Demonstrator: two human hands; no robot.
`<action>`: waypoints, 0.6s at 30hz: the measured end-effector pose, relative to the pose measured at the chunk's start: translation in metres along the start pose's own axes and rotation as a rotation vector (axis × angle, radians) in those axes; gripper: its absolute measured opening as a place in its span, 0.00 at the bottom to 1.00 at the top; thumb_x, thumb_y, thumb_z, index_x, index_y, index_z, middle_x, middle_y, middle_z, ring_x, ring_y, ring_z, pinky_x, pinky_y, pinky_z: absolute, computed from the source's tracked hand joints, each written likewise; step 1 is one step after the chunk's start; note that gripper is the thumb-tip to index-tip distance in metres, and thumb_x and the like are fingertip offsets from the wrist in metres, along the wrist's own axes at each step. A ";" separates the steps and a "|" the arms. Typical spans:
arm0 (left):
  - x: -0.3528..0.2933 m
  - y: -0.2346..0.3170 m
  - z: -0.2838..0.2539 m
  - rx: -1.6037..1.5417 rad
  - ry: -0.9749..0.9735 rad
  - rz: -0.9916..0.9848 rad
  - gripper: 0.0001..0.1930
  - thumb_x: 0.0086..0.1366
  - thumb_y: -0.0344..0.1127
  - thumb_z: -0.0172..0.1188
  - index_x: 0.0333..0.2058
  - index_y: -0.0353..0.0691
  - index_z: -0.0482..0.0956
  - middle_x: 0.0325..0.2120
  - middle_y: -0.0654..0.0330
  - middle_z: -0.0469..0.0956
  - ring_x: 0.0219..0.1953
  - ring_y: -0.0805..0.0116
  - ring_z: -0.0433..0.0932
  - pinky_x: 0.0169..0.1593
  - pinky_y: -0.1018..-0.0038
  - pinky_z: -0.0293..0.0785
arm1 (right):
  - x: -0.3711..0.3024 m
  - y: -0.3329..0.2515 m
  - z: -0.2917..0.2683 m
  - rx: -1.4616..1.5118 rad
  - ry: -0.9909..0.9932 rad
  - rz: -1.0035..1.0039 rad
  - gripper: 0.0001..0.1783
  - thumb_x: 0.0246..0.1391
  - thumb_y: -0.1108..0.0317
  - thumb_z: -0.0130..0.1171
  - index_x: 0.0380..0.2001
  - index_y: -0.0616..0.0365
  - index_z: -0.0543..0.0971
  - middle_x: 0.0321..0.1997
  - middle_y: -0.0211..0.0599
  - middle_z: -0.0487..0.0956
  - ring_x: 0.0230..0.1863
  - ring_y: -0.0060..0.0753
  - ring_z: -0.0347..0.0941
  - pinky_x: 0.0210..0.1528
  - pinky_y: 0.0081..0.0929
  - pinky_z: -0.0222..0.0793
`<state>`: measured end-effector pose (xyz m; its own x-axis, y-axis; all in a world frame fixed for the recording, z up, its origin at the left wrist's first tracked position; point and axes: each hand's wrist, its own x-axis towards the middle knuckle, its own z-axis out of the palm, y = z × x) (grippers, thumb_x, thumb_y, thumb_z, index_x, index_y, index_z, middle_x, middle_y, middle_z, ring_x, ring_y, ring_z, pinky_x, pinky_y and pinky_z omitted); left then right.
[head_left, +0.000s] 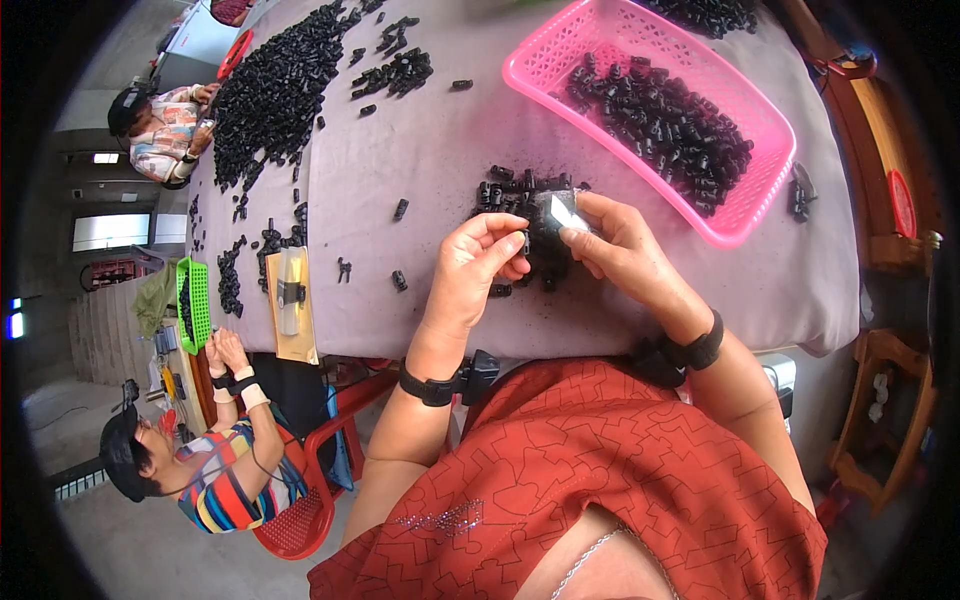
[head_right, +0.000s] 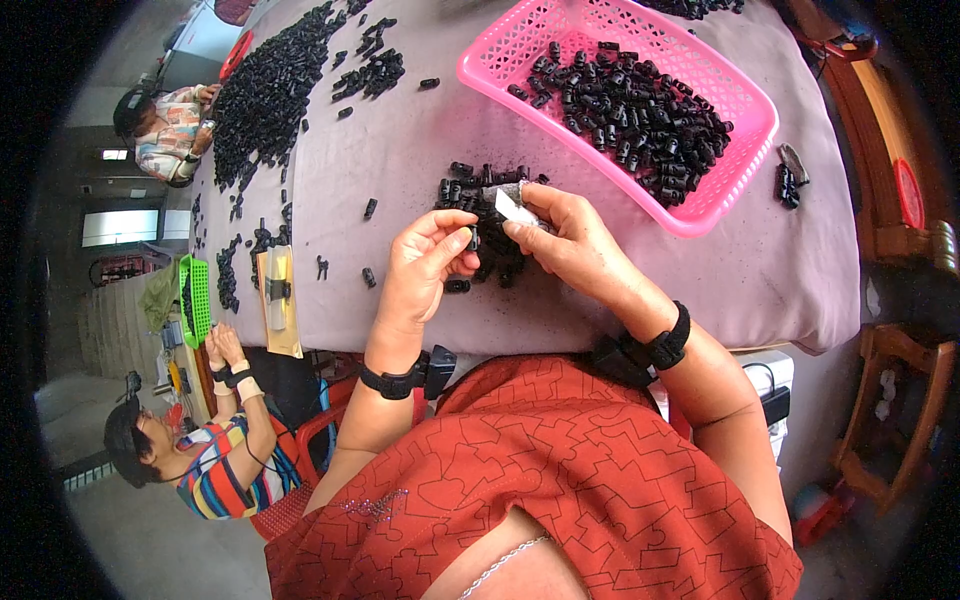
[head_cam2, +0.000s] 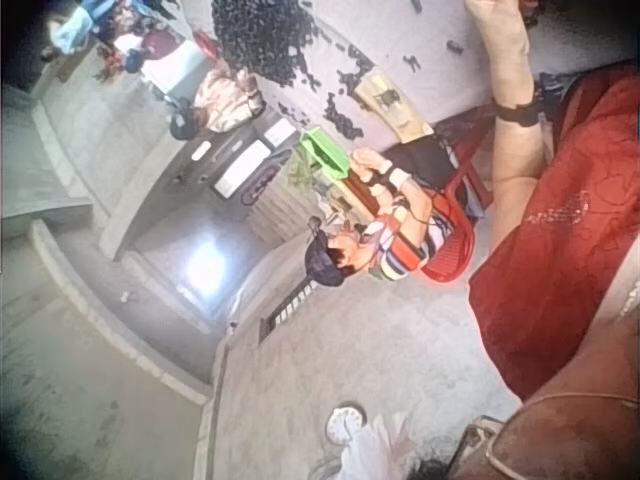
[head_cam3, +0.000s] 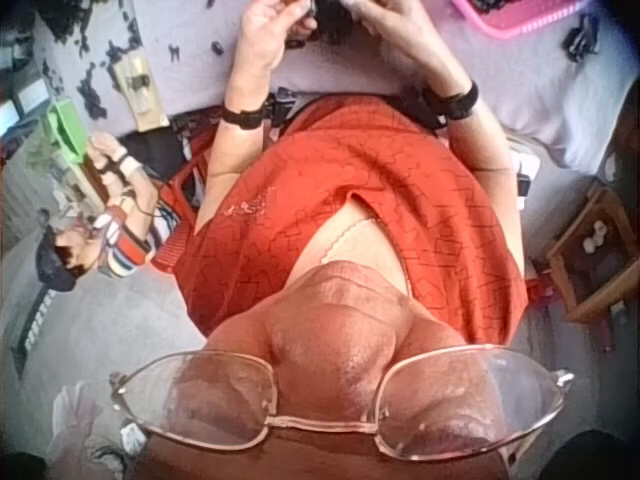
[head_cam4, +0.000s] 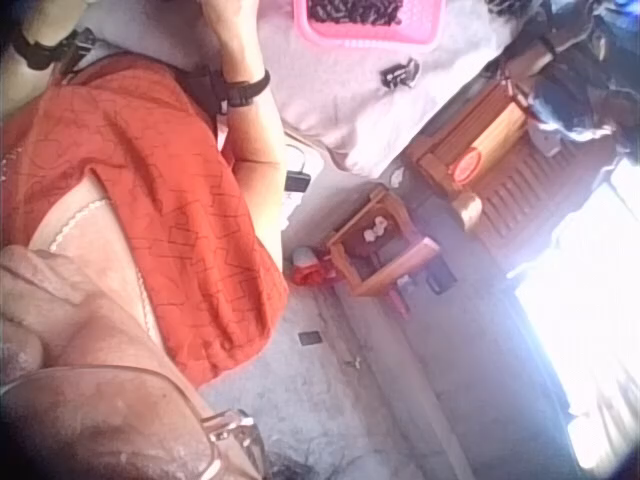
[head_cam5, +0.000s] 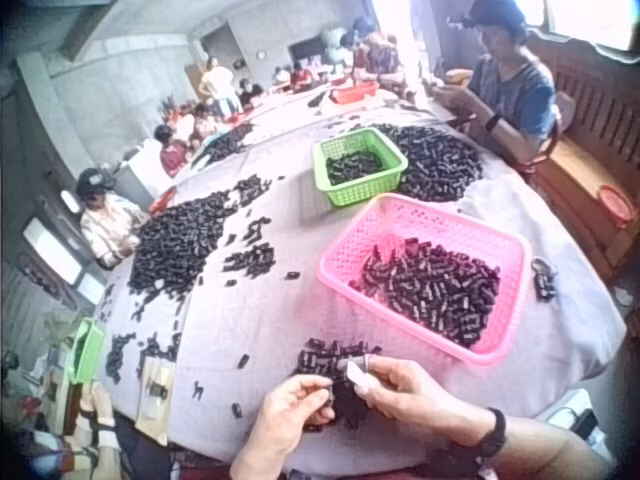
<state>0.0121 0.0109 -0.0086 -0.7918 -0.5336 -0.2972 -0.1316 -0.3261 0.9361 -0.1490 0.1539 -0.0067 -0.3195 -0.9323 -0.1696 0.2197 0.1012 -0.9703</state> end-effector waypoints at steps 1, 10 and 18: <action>0.000 -0.001 -0.001 -0.021 0.001 -0.011 0.10 0.64 0.30 0.60 0.43 0.36 0.77 0.29 0.65 0.79 0.26 0.77 0.78 0.30 0.83 0.75 | 0.000 0.000 0.000 0.000 0.001 0.001 0.11 0.59 0.63 0.56 0.41 0.58 0.73 0.24 0.20 0.68 0.23 0.09 0.60 0.21 0.12 0.55; 0.003 -0.007 -0.006 -0.111 0.021 -0.041 0.08 0.64 0.29 0.59 0.42 0.37 0.78 0.30 0.63 0.79 0.26 0.76 0.79 0.30 0.81 0.77 | -0.001 -0.003 0.001 -0.011 0.020 0.012 0.13 0.59 0.64 0.56 0.43 0.58 0.73 0.25 0.20 0.68 0.24 0.09 0.61 0.22 0.12 0.56; 0.001 -0.003 -0.002 -0.063 -0.010 -0.066 0.09 0.66 0.31 0.56 0.44 0.37 0.78 0.28 0.67 0.77 0.27 0.79 0.77 0.33 0.82 0.75 | -0.001 -0.002 0.001 -0.029 0.013 0.005 0.13 0.59 0.64 0.56 0.45 0.59 0.74 0.25 0.20 0.69 0.24 0.10 0.61 0.23 0.12 0.57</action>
<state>0.0131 0.0101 -0.0123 -0.7885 -0.5018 -0.3556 -0.1463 -0.4085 0.9009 -0.1486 0.1543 -0.0043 -0.3302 -0.9272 -0.1768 0.1949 0.1163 -0.9739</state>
